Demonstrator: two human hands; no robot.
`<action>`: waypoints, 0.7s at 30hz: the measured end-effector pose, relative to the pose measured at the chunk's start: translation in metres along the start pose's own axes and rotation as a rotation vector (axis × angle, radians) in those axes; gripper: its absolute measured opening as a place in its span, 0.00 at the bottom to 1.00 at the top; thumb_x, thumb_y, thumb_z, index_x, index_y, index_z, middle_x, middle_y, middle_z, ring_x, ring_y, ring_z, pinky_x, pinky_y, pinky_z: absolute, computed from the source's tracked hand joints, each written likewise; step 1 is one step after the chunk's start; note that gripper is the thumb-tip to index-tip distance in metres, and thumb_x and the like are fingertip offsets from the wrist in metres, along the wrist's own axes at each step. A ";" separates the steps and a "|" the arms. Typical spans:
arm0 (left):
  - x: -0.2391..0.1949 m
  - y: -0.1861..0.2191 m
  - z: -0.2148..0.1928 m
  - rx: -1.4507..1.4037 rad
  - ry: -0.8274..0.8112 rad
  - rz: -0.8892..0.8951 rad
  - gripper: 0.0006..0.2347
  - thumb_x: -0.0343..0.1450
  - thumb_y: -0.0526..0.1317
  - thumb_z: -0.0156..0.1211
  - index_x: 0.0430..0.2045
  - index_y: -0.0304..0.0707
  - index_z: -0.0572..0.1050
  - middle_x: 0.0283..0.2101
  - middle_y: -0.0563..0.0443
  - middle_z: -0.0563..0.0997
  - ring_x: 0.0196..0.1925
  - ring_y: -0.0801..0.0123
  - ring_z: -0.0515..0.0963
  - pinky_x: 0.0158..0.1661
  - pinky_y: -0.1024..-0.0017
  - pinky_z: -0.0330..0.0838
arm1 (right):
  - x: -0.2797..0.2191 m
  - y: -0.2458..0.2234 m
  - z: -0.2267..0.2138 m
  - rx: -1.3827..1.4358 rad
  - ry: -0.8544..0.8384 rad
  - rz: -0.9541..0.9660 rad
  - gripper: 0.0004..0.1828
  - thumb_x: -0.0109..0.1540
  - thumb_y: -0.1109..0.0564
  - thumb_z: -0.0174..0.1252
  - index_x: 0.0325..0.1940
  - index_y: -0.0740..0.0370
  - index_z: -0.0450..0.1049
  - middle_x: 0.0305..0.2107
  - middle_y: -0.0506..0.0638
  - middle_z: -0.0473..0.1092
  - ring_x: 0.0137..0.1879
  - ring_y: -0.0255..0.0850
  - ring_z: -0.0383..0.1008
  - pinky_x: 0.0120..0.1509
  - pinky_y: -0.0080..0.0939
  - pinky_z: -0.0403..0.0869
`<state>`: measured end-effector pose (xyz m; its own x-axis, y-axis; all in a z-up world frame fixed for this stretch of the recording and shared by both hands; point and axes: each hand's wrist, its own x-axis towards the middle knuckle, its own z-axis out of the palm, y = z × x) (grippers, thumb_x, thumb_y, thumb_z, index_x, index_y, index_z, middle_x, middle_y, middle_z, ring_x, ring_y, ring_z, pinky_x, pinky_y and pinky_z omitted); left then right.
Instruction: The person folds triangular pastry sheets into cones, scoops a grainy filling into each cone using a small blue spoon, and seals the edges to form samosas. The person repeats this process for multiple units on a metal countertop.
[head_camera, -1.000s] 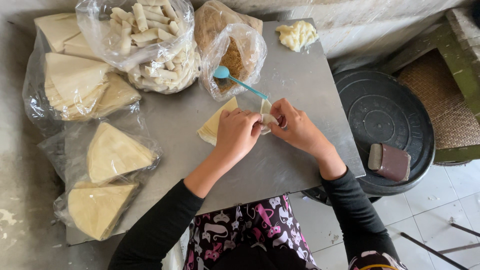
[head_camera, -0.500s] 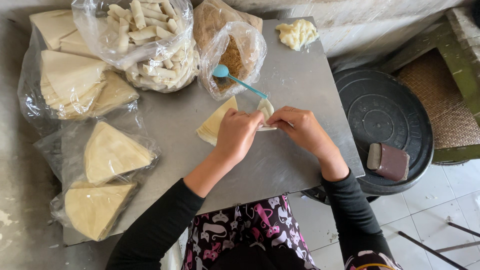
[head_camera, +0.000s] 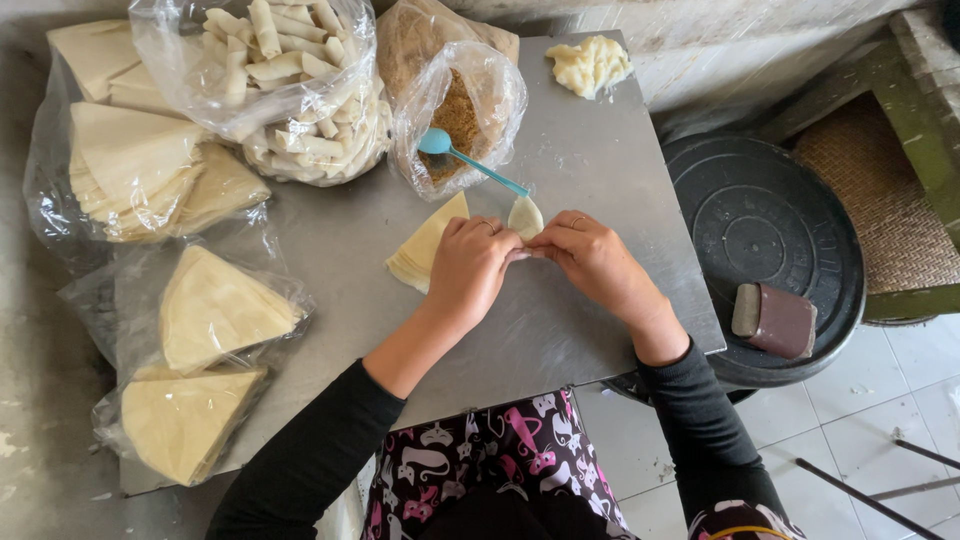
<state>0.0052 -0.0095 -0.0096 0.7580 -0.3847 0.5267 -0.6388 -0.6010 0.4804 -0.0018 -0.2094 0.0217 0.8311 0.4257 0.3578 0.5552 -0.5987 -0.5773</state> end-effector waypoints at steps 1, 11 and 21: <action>0.000 -0.001 0.002 0.014 0.019 -0.004 0.02 0.67 0.35 0.66 0.25 0.40 0.79 0.30 0.49 0.79 0.39 0.58 0.78 0.44 0.61 0.66 | 0.000 0.001 0.001 -0.006 0.005 -0.006 0.07 0.61 0.64 0.65 0.43 0.66 0.78 0.37 0.55 0.75 0.45 0.51 0.77 0.49 0.45 0.75; 0.006 -0.001 0.008 -0.024 0.073 -0.128 0.07 0.66 0.36 0.68 0.29 0.37 0.74 0.32 0.53 0.80 0.38 0.59 0.78 0.42 0.61 0.65 | 0.011 -0.003 0.001 0.053 -0.036 0.279 0.06 0.60 0.62 0.65 0.40 0.65 0.76 0.33 0.54 0.74 0.37 0.50 0.76 0.43 0.45 0.74; -0.005 -0.005 0.009 0.056 -0.005 -0.045 0.03 0.68 0.31 0.65 0.29 0.41 0.77 0.29 0.51 0.81 0.38 0.61 0.81 0.43 0.63 0.69 | 0.006 -0.011 -0.004 -0.017 -0.032 -0.075 0.08 0.63 0.66 0.61 0.46 0.66 0.74 0.40 0.57 0.74 0.49 0.53 0.75 0.53 0.47 0.74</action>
<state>0.0057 -0.0109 -0.0215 0.7867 -0.3593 0.5019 -0.5954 -0.6562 0.4635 -0.0028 -0.2035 0.0332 0.7856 0.4912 0.3763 0.6170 -0.5757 -0.5366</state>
